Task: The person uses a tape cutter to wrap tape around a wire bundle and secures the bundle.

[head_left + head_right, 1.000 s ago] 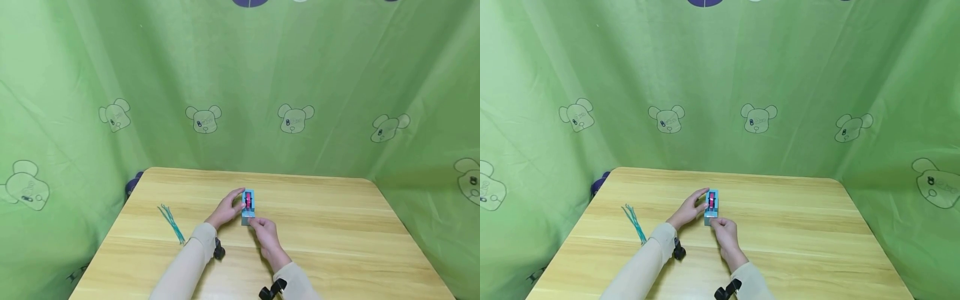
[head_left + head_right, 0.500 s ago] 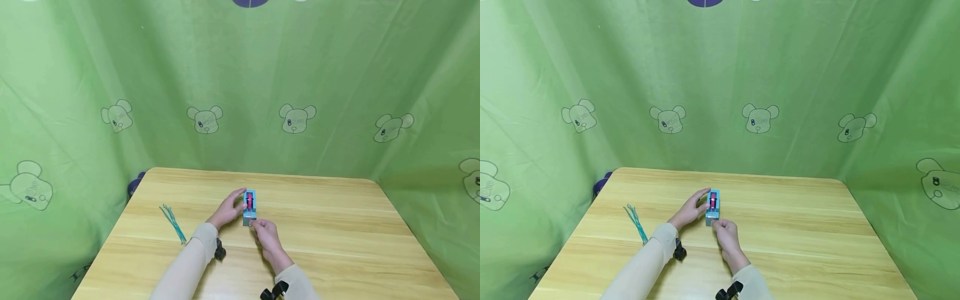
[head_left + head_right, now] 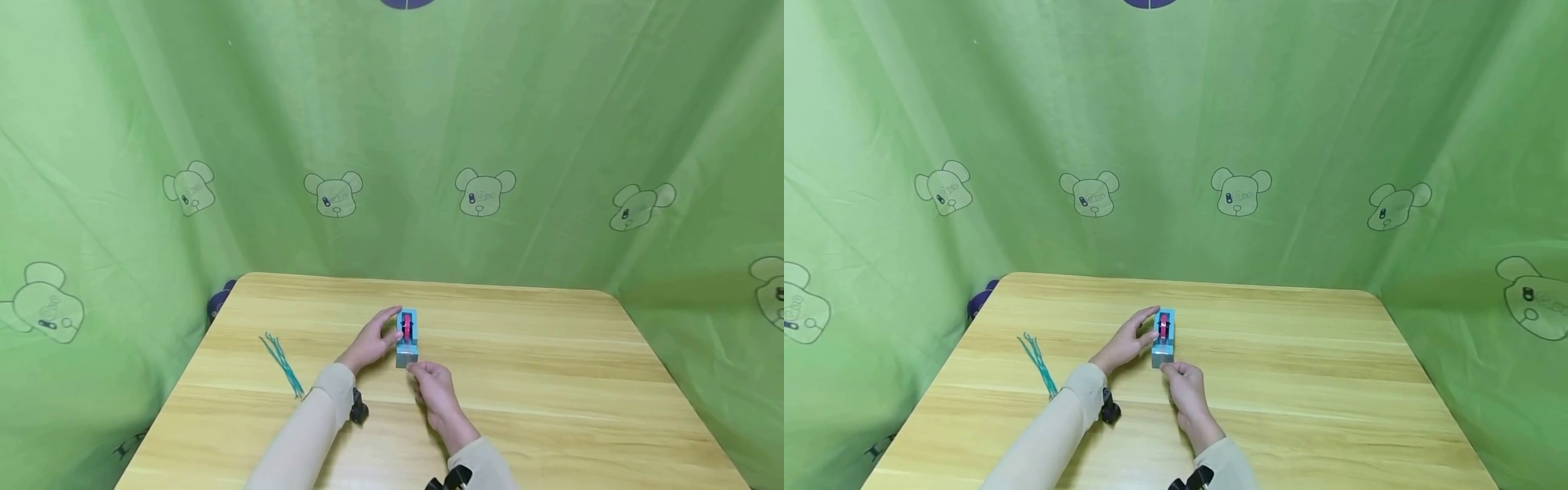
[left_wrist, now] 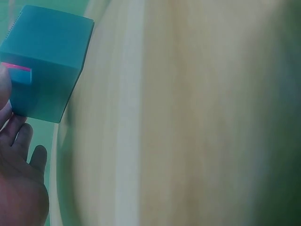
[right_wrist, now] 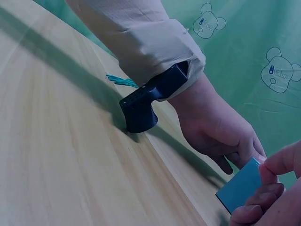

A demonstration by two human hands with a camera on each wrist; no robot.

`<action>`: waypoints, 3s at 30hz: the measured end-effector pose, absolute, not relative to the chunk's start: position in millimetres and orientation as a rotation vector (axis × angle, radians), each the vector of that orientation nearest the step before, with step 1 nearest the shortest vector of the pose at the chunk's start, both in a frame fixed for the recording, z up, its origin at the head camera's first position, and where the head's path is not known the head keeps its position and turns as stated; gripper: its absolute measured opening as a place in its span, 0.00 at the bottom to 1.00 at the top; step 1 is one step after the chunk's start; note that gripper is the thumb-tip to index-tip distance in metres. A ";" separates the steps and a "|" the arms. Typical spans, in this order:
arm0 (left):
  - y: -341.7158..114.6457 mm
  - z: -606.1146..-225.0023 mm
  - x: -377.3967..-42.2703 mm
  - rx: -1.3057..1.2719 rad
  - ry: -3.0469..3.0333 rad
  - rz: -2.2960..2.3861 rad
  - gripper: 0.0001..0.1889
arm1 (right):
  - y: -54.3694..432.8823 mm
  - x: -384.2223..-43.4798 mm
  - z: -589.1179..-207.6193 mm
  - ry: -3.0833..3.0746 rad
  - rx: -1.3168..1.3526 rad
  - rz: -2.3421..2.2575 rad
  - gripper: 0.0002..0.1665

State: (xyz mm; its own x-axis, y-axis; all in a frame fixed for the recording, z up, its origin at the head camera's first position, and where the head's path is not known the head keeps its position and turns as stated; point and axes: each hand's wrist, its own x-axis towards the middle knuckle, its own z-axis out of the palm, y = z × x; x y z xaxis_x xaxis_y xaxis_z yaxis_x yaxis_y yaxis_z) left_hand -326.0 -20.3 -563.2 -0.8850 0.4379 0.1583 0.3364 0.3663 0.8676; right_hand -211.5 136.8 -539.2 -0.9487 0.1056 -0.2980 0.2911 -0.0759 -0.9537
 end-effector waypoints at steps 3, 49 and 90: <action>-19.8 -563.1 -325.9 0.729 2.509 1.569 0.32 | 136.4 -208.8 -539.7 2.040 0.434 -2.180 0.13; -21.6 -564.9 -326.5 0.695 2.452 1.600 0.33 | 129.2 -163.6 -533.0 1.934 0.413 -2.292 0.10; -34.3 -558.3 -316.2 0.636 2.520 1.600 0.32 | 132.7 -149.9 -541.9 1.921 0.405 -2.238 0.11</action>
